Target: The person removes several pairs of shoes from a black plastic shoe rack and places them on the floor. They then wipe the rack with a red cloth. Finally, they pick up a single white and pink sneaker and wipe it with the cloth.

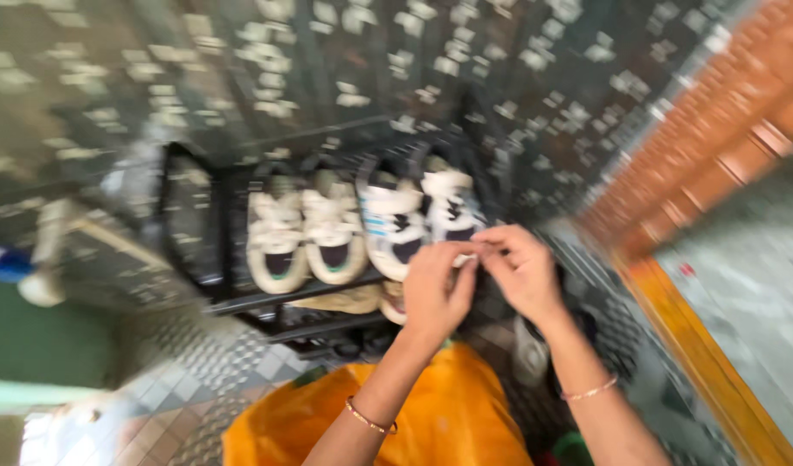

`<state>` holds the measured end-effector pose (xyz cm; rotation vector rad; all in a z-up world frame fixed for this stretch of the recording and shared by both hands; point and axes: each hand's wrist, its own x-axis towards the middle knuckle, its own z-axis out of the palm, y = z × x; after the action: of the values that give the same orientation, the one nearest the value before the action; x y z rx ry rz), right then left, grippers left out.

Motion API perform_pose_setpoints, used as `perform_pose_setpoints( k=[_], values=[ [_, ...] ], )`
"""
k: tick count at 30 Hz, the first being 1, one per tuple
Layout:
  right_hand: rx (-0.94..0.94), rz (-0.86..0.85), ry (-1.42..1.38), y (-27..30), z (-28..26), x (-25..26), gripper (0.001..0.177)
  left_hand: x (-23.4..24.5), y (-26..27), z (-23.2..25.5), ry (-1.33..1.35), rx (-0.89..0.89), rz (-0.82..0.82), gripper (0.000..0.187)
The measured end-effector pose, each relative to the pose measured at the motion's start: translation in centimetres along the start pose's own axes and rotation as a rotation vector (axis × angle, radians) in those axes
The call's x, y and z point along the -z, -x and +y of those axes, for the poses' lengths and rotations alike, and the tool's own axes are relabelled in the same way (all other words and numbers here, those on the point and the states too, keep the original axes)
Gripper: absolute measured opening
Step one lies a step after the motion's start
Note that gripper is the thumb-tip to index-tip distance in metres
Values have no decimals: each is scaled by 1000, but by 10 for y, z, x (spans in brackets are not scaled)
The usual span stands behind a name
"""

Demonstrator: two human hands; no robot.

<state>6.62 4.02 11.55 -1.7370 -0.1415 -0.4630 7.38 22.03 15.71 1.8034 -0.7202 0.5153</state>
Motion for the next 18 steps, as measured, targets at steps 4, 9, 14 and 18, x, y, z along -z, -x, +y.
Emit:
perform_pose_setpoints(
  k=[4, 9, 14, 18],
  values=[
    [75, -234, 92, -24, -45, -103, 24, 83, -7, -45, -214, 12, 292, 26],
    [140, -234, 339, -50, -38, -195, 45, 159, 11, -102, -343, 191, 440, 31],
    [282, -36, 761, -88, -15, -244, 80, 183, 32, -129, -393, 146, 391, 24],
    [6, -39, 1008, -109, -14, -259, 59, 176, 40, -128, -414, 83, 369, 18]
  ],
)
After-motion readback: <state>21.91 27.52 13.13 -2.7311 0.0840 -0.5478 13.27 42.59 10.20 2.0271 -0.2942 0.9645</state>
